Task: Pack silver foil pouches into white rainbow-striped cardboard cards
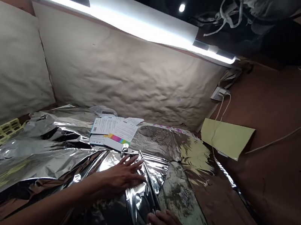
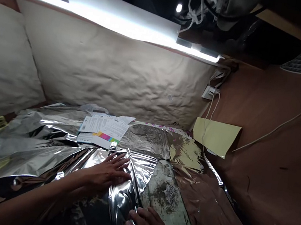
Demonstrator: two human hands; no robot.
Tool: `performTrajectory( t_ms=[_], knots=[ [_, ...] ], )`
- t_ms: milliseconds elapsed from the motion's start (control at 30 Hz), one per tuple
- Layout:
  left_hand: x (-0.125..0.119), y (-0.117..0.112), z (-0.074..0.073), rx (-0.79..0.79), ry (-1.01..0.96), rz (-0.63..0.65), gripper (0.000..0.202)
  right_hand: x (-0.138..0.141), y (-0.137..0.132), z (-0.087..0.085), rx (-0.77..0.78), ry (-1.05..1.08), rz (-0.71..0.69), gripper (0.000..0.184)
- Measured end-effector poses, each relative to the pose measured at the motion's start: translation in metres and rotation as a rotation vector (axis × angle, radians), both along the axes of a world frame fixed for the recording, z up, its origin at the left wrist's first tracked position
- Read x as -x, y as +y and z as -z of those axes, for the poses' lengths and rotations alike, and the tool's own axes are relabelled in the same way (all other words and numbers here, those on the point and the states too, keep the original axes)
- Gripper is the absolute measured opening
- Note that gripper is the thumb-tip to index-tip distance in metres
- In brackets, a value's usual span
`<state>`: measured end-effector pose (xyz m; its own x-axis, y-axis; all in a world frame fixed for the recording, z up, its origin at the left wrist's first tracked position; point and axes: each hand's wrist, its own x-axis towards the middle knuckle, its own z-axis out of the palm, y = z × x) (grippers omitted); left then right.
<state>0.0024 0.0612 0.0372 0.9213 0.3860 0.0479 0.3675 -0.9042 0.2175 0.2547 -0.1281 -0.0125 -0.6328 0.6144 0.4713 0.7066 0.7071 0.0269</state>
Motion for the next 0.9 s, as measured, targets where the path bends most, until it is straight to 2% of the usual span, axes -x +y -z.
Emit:
performTrajectory(
  t_ms=[67, 133, 233, 400, 467, 533, 600, 633, 733, 767, 833, 900],
  knots=[
    [0.000, -0.019, -0.006, -0.007, -0.042, -0.021, 0.041, 0.005, 0.000, 0.000, 0.022, 0.081, -0.014, 0.040],
    [0.005, -0.039, -0.010, 0.061, -0.069, -0.003, 0.041, 0.010, 0.001, 0.000, 0.066, 0.130, -0.031, 0.045],
    [0.021, -0.061, -0.011, 0.177, -0.055, 0.064, 0.049, 0.016, 0.007, -0.005, 0.161, 0.068, -0.065, 0.048],
    [0.044, -0.067, -0.011, 0.252, 0.016, 0.115, 0.065, 0.020, 0.019, -0.023, 0.224, -0.107, -0.147, 0.044],
    [0.047, -0.073, -0.013, 0.239, 0.019, 0.105, 0.072, 0.023, 0.022, -0.025, 0.256, -0.076, -0.159, 0.043],
    [0.047, -0.083, -0.013, 0.219, 0.010, 0.078, 0.075, 0.028, 0.024, -0.023, 0.318, 0.057, -0.180, 0.038],
    [0.044, -0.094, -0.009, 0.215, -0.036, 0.018, 0.073, 0.034, 0.027, -0.018, 0.457, 0.293, -0.130, 0.030],
    [0.042, -0.098, -0.005, 0.228, -0.075, -0.021, 0.068, 0.037, 0.030, -0.015, 0.545, 0.427, -0.060, 0.028],
    [0.036, -0.102, 0.013, 0.291, -0.247, -0.177, 0.030, 0.041, 0.042, -0.012, 0.769, 0.735, 0.250, 0.045],
    [0.033, -0.102, 0.019, 0.306, -0.310, -0.244, 0.024, 0.041, 0.046, -0.013, 0.815, 0.801, 0.311, 0.049],
    [0.029, -0.100, 0.027, 0.321, -0.428, -0.404, 0.028, 0.036, 0.052, -0.018, 0.919, 0.892, 0.299, 0.051],
    [0.026, -0.100, 0.031, 0.374, -0.490, -0.562, 0.032, 0.032, 0.055, -0.023, 1.038, 0.923, 0.197, 0.060]
  ],
)
